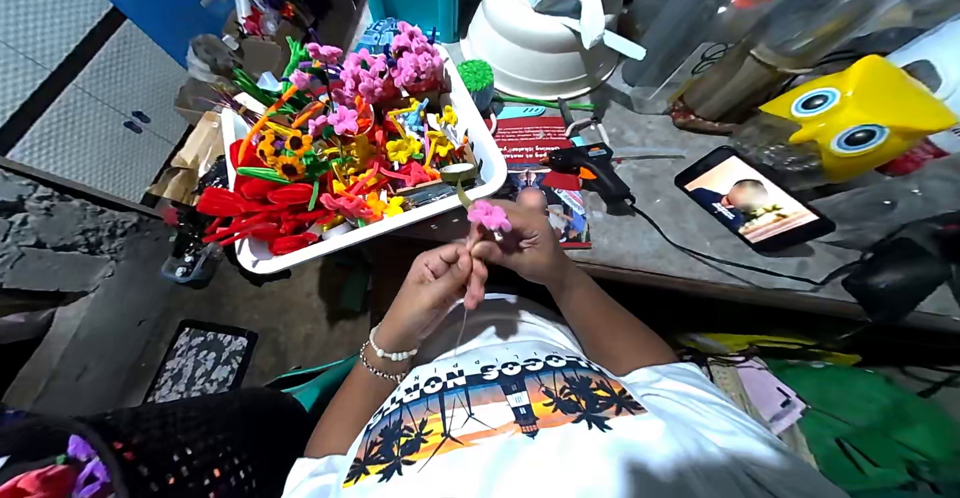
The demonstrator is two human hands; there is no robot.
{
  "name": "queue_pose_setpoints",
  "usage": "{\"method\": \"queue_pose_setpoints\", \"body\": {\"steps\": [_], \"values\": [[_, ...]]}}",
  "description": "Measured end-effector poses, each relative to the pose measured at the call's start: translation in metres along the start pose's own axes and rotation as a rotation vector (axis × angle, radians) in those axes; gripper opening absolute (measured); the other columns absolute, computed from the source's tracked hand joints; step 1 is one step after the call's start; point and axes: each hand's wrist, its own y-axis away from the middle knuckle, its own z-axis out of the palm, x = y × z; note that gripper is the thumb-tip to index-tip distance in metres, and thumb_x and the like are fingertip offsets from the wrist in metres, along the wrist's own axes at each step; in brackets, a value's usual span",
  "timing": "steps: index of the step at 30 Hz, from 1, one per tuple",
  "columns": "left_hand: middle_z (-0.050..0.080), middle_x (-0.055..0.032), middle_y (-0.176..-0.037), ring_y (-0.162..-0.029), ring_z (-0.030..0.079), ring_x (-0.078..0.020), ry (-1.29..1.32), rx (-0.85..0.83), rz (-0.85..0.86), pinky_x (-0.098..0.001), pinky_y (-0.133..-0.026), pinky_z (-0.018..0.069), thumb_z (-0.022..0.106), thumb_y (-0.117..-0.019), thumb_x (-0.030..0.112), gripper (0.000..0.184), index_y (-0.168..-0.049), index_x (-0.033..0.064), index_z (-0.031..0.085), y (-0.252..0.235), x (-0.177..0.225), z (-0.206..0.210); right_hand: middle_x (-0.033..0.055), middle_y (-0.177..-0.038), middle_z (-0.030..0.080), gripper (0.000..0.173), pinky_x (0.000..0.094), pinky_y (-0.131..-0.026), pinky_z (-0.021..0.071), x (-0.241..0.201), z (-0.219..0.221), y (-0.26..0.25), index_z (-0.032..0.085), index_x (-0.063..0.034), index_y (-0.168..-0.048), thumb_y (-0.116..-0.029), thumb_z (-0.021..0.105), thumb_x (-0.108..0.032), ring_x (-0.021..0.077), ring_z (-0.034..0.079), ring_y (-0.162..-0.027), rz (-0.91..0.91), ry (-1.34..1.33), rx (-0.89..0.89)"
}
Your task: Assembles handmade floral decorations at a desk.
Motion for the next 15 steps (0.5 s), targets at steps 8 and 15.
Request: {"method": "queue_pose_setpoints", "body": {"steps": [8,15], "values": [[0.075,-0.0071,-0.095,-0.08,0.073,-0.0094,-0.951,0.383,0.489,-0.0279,-0.074,0.0647,0.068,-0.0982,0.009,0.021,-0.113,-0.0067,0.066,-0.002,-0.009,-0.004,0.0086,-0.096,0.071,0.015,0.0332,-0.093,0.0548,0.0,0.008,-0.007,0.074,0.0008,-0.096,-0.093,0.074,-0.014,0.0142,0.067,-0.096,0.064,0.336,0.145],[0.073,0.0001,-0.084,-0.07,0.069,-0.0044,-0.749,0.344,0.354,-0.0217,-0.064,0.061,0.061,-0.1007,0.003,0.01,-0.104,-0.0025,0.068,0.004,0.004,-0.002,0.0095,-0.099,0.071,0.012,0.0334,-0.097,0.0524,-0.005,0.002,-0.01,0.073,0.0019,-0.096,-0.092,0.073,-0.01,0.0139,0.066,-0.099,0.057,0.311,-0.002]]}}
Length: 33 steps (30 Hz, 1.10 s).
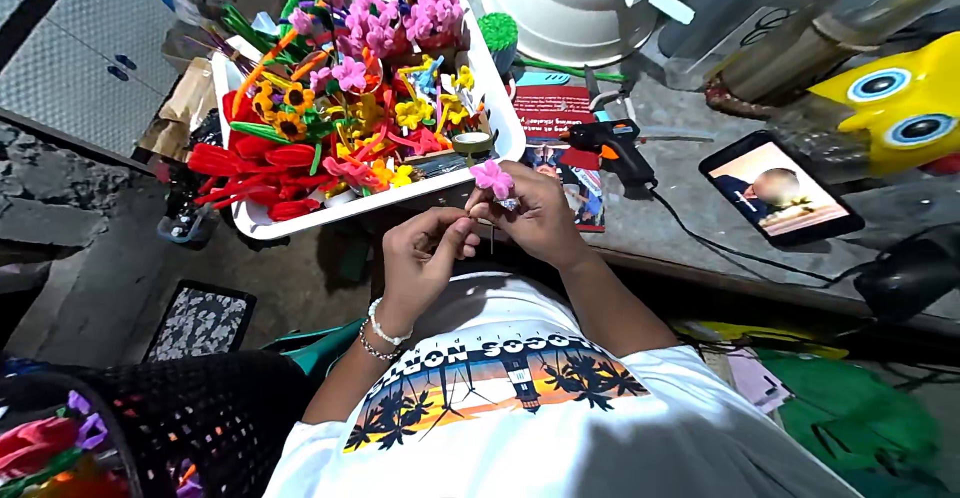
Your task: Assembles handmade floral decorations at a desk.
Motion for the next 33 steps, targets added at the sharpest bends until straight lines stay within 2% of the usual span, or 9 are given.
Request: {"method": "queue_pose_setpoints", "body": {"steps": [4,13,15,18,23,26,28,31,33], "values": [[0.072,0.0042,-0.083,-0.069,0.067,-0.0019,0.31,-0.122,-0.139,-0.0182,-0.064,0.0575,0.06,-0.102,0.007,0.009,-0.103,0.0048,0.068,0.001,0.003,-0.002,0.004,-0.102,0.069,0.013,0.0249,-0.087,0.0579,0.002,-0.003,0.001,0.072,0.0004,-0.1,-0.0934,0.074,-0.011,0.0061,0.066,-0.097,0.057,-0.304,-0.082],[0.069,0.005,-0.081,-0.067,0.061,0.0009,0.713,-0.257,-0.273,-0.015,-0.063,0.0513,0.067,-0.0995,0.019,0.009,-0.099,0.0113,0.072,0.001,0.002,0.004,-0.0044,-0.101,0.069,0.009,0.0248,-0.089,0.0561,0.002,-0.003,0.001,0.073,-0.0101,-0.099,-0.096,0.072,-0.019,0.0031,0.065,-0.098,0.018,-0.525,-0.134],[0.071,0.004,-0.082,-0.069,0.065,-0.0015,0.518,-0.207,-0.173,-0.0174,-0.065,0.0559,0.063,-0.102,0.014,0.008,-0.101,0.0095,0.069,0.001,0.001,0.004,-0.0013,-0.102,0.068,0.009,0.023,-0.087,0.0568,0.0,-0.005,0.001,0.072,-0.0054,-0.099,-0.094,0.073,-0.012,0.0031,0.065,-0.097,0.014,-0.413,-0.096],[0.073,-0.0048,-0.09,-0.077,0.072,-0.0082,-0.04,-0.073,0.133,-0.0259,-0.071,0.0634,0.064,-0.0994,0.004,0.014,-0.11,-0.0048,0.065,-0.001,0.0,0.003,0.0064,-0.099,0.068,0.013,0.0255,-0.085,0.0575,-0.005,-0.006,0.002,0.071,0.0022,-0.1,-0.0924,0.074,-0.008,0.0088,0.066,-0.094,0.05,-0.199,-0.008],[0.073,-0.0131,-0.094,-0.082,0.071,-0.0097,-0.49,0.081,0.389,-0.0233,-0.077,0.0595,0.07,-0.0977,0.011,0.021,-0.107,-0.0079,0.07,0.001,-0.006,0.006,0.0098,-0.1,0.069,0.012,0.0278,-0.087,0.0574,-0.014,0.0,0.001,0.072,0.0032,-0.099,-0.091,0.073,-0.006,0.0119,0.067,-0.096,0.08,-0.092,0.054],[0.074,-0.01,-0.091,-0.079,0.074,-0.0122,-0.189,0.034,0.251,-0.0292,-0.074,0.0646,0.062,-0.1003,0.002,0.014,-0.106,-0.0087,0.068,0.001,-0.002,0.005,0.0101,-0.1,0.069,0.011,0.0279,-0.088,0.057,-0.015,0.0,0.001,0.072,0.0029,-0.098,-0.0909,0.074,-0.005,0.0128,0.066,-0.097,0.065,-0.081,0.05],[0.075,-0.0044,-0.09,-0.076,0.074,-0.011,0.115,-0.033,0.044,-0.0285,-0.07,0.0652,0.058,-0.1031,0.004,0.01,-0.106,-0.0013,0.066,0.001,0.005,0.004,0.0089,-0.1,0.068,0.011,0.0276,-0.089,0.057,-0.015,0.0,0.002,0.071,0.0029,-0.099,-0.0915,0.073,-0.005,0.0118,0.066,-0.097,0.069,-0.138,0.03],[0.075,0.0003,-0.083,-0.069,0.07,-0.0041,0.642,-0.228,-0.336,-0.0193,-0.065,0.0594,0.058,-0.1044,0.017,0.015,-0.1,0.0102,0.072,-0.001,0.01,-0.005,0.0069,-0.099,0.067,0.01,0.026,-0.088,0.0558,-0.017,0.001,0.003,0.071,0.0026,-0.099,-0.0902,0.074,-0.003,0.0098,0.064,-0.096,0.09,-0.27,0.005],[0.068,0.0055,-0.076,-0.062,0.06,0.0023,0.959,-0.4,-0.552,-0.0117,-0.057,0.0487,0.063,-0.1013,0.022,0.016,-0.092,0.0133,0.073,-0.005,0.005,-0.009,0.0043,-0.099,0.067,0.01,0.0243,-0.086,0.056,-0.02,0.003,0.004,0.071,0.0008,-0.099,-0.09,0.073,-0.002,0.0073,0.064,-0.094,0.111,-0.355,-0.008]]}}
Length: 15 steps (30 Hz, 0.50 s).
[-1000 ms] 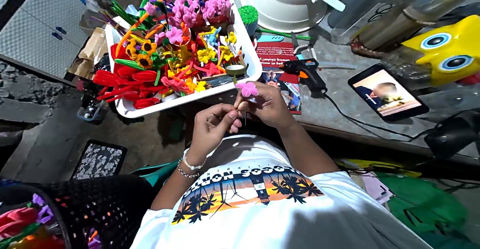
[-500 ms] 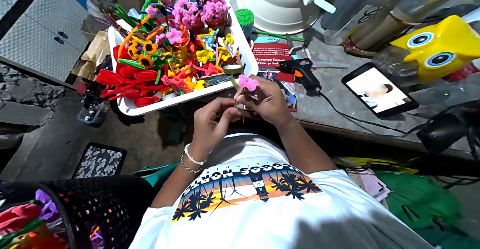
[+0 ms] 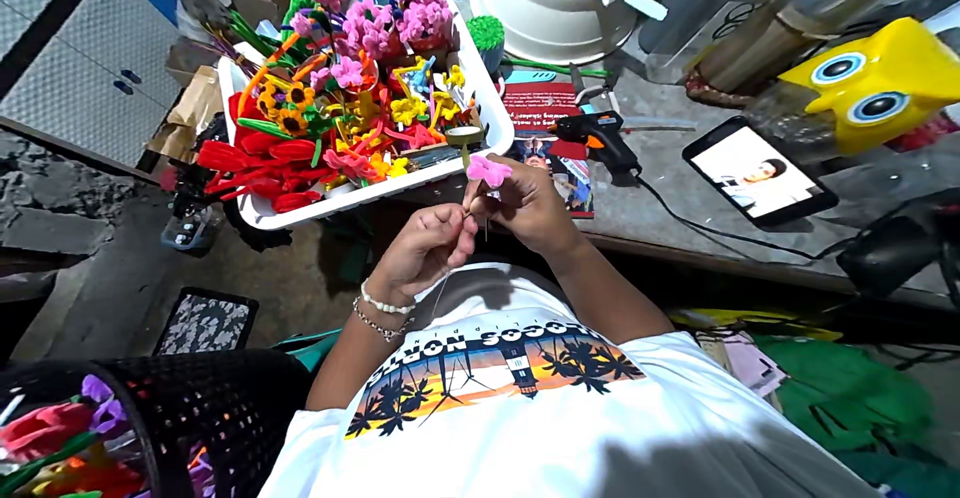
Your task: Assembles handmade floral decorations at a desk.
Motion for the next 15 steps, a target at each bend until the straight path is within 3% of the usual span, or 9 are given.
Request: {"method": "queue_pose_setpoints", "body": {"steps": [2,4,6,8,12,15], "values": [[0.065,0.006,-0.073,-0.06,0.06,0.0028,0.231,-0.086,-0.113,-0.01,-0.054,0.0477,0.067,-0.0981,0.018,0.011,-0.091,0.0108,0.071,-0.004,-0.004,-0.004,0.0023,-0.099,0.067,0.011,0.024,-0.086,0.0564,0.001,0.002,0.0,0.07,-0.0009,-0.101,-0.0902,0.073,-0.001,0.0057,0.064,-0.094,0.003,-0.045,0.0],[0.064,0.0061,-0.073,-0.062,0.06,0.0026,0.217,-0.005,-0.095,-0.0097,-0.056,0.0488,0.068,-0.0978,0.018,0.007,-0.095,0.0114,0.071,-0.005,-0.007,0.001,0.0034,-0.102,0.067,0.012,0.0242,-0.088,0.0558,0.003,0.0,0.001,0.07,0.0002,-0.102,-0.0901,0.072,-0.001,0.0062,0.064,-0.097,-0.012,-0.015,0.025],[0.067,0.0058,-0.078,-0.065,0.062,0.0013,-0.027,0.196,0.061,-0.0123,-0.062,0.0529,0.063,-0.0996,0.015,0.005,-0.103,0.0161,0.066,-0.006,-0.009,0.009,0.0052,-0.102,0.067,0.011,0.0243,-0.089,0.0554,0.003,-0.002,0.001,0.07,0.0013,-0.101,-0.0902,0.073,-0.002,0.0073,0.064,-0.099,-0.044,0.087,0.061],[0.071,0.0018,-0.085,-0.07,0.069,-0.0047,-0.237,0.354,0.262,-0.0208,-0.066,0.0608,0.066,-0.0974,0.006,0.013,-0.105,0.0156,0.061,-0.009,-0.015,0.013,0.0088,-0.1,0.067,0.01,0.0266,-0.089,0.0546,0.004,-0.003,-0.001,0.071,0.0029,-0.097,-0.0899,0.073,-0.004,0.0117,0.064,-0.098,-0.084,0.209,0.1],[0.075,-0.0026,-0.094,-0.078,0.075,-0.0127,-0.754,0.457,0.691,-0.0308,-0.072,0.0662,0.069,-0.0943,-0.002,0.014,-0.107,0.0031,0.066,-0.012,-0.025,0.012,0.0119,-0.097,0.069,0.01,0.0295,-0.088,0.0548,0.001,0.003,-0.002,0.072,0.0033,-0.095,-0.0895,0.074,-0.005,0.0162,0.065,-0.096,-0.08,0.362,0.183],[0.076,-0.007,-0.097,-0.082,0.075,-0.013,-1.073,0.494,0.816,-0.0305,-0.076,0.0659,0.071,-0.0928,-0.002,0.016,-0.108,-0.0051,0.068,-0.01,-0.025,0.007,0.0115,-0.097,0.071,0.011,0.0343,-0.09,0.0544,0.004,0.006,-0.002,0.074,0.002,-0.096,-0.0884,0.075,-0.006,0.019,0.066,-0.098,-0.098,0.449,0.24]]}}
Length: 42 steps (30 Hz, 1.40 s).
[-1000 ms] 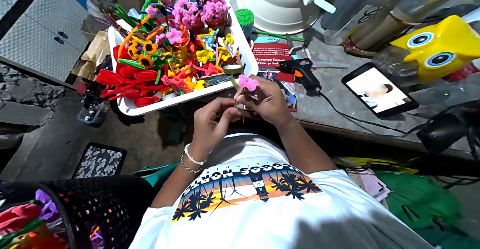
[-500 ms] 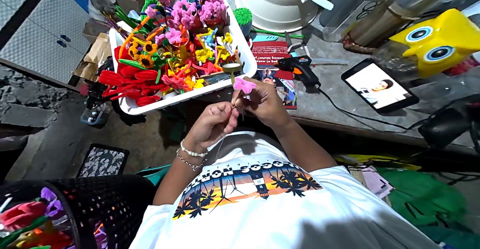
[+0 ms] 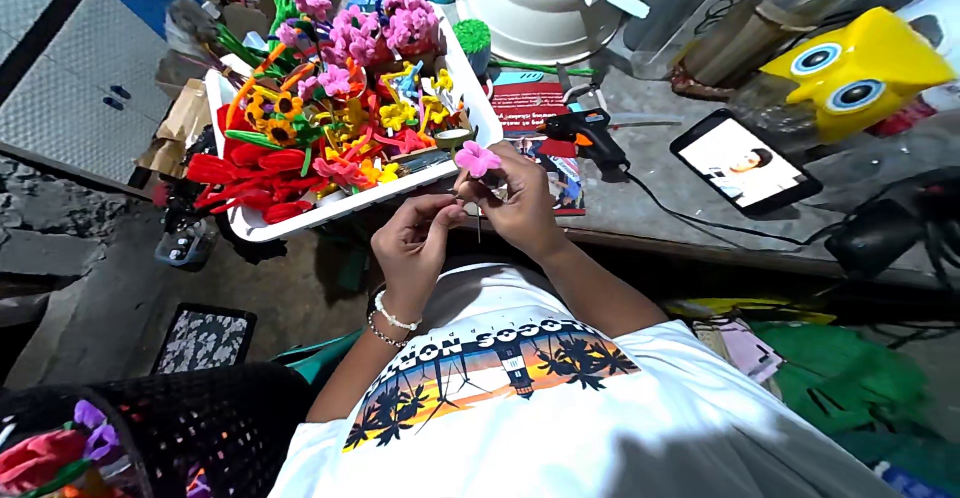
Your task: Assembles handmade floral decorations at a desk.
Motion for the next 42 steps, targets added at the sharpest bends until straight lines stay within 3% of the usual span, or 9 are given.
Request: {"method": "queue_pose_setpoints", "body": {"steps": [9,15,18,22,25,29,33,37,42], "values": [[0.075,-0.0015,-0.095,-0.081,0.073,-0.0091,-0.007,-0.088,-0.012,-0.0285,-0.074,0.0646,0.065,-0.0974,0.001,0.015,-0.111,-0.0037,0.068,-0.001,-0.001,-0.003,0.012,-0.094,0.071,0.013,0.0408,-0.089,0.0513,-0.005,0.002,-0.001,0.075,0.0023,-0.094,-0.0823,0.077,-0.003,0.0239,0.065,-0.095,-0.023,0.074,0.019],[0.072,0.0048,-0.085,-0.071,0.066,-0.0018,0.655,-0.344,-0.561,-0.0171,-0.068,0.0563,0.072,-0.0959,0.019,0.011,-0.106,0.0169,0.074,-0.01,0.007,-0.021,0.0189,-0.099,0.072,0.014,0.0358,-0.092,0.0538,-0.005,-0.007,-0.007,0.074,0.0083,-0.096,-0.0829,0.076,0.003,0.0241,0.067,-0.099,-0.079,-0.166,-0.127],[0.068,0.009,-0.081,-0.069,0.062,0.0028,1.001,-0.526,-0.746,-0.0119,-0.064,0.0514,0.076,-0.0919,0.025,0.012,-0.102,0.018,0.074,-0.012,0.003,-0.023,0.019,-0.099,0.07,0.013,0.0324,-0.093,0.0523,-0.007,-0.012,-0.01,0.073,0.0102,-0.097,-0.0859,0.073,0.005,0.021,0.065,-0.099,-0.058,-0.324,-0.243],[0.069,0.0036,-0.083,-0.069,0.065,-0.0016,1.417,-0.579,-0.929,-0.0131,-0.061,0.0522,0.078,-0.0874,0.012,0.015,-0.101,0.0118,0.071,-0.007,-0.003,-0.02,0.0166,-0.096,0.068,0.011,0.0298,-0.091,0.0524,-0.006,-0.012,-0.01,0.071,0.011,-0.097,-0.0886,0.07,0.004,0.0164,0.065,-0.097,-0.04,-0.457,-0.309],[0.071,0.0057,-0.082,-0.07,0.065,0.0004,1.223,-0.55,-0.824,-0.0131,-0.064,0.0531,0.078,-0.0894,0.019,0.014,-0.102,0.0161,0.073,-0.007,0.002,-0.017,0.0162,-0.097,0.067,0.011,0.0286,-0.091,0.0519,-0.006,-0.012,-0.01,0.07,0.0113,-0.096,-0.0888,0.069,0.003,0.0151,0.064,-0.098,-0.023,-0.474,-0.311],[0.076,-0.001,-0.089,-0.075,0.073,-0.0081,0.632,-0.244,-0.472,-0.0226,-0.071,0.0626,0.074,-0.094,0.018,0.011,-0.104,0.0143,0.075,-0.004,0.011,-0.009,0.016,-0.096,0.071,0.009,0.0329,-0.092,0.0517,-0.007,-0.017,-0.01,0.073,0.0071,-0.094,-0.0882,0.072,0.0,0.0201,0.065,-0.1,-0.049,-0.238,-0.184],[0.074,0.0069,-0.091,-0.073,0.07,-0.0052,0.277,-0.149,-0.155,-0.0222,-0.066,0.0617,0.062,-0.1021,0.011,0.011,-0.11,0.0138,0.07,-0.002,0.003,-0.005,0.0153,-0.098,0.073,0.012,0.0361,-0.091,0.0516,-0.006,-0.011,-0.007,0.076,0.0046,-0.096,-0.0863,0.076,-0.003,0.0221,0.066,-0.098,-0.078,-0.085,-0.077],[0.072,0.0072,-0.09,-0.071,0.067,-0.0017,0.382,-0.173,-0.251,-0.0174,-0.063,0.0581,0.063,-0.102,0.015,0.009,-0.108,0.0162,0.07,-0.001,0.007,-0.007,0.0154,-0.098,0.072,0.013,0.0298,-0.091,0.0537,-0.003,-0.013,-0.009,0.074,0.008,-0.097,-0.0886,0.075,-0.001,0.016,0.066,-0.097,-0.034,-0.265,-0.14],[0.069,0.007,-0.084,-0.065,0.059,0.0032,0.794,-0.32,-0.568,-0.0119,-0.059,0.0494,0.071,-0.0961,0.022,0.005,-0.098,0.0182,0.072,-0.004,0.014,-0.012,0.0051,-0.101,0.074,0.017,0.0259,-0.091,0.0565,0.004,-0.016,-0.009,0.069,0.0063,-0.108,-0.091,0.068,0.005,0.0046,0.068,-0.095,0.104,-0.612,-0.321]]}}
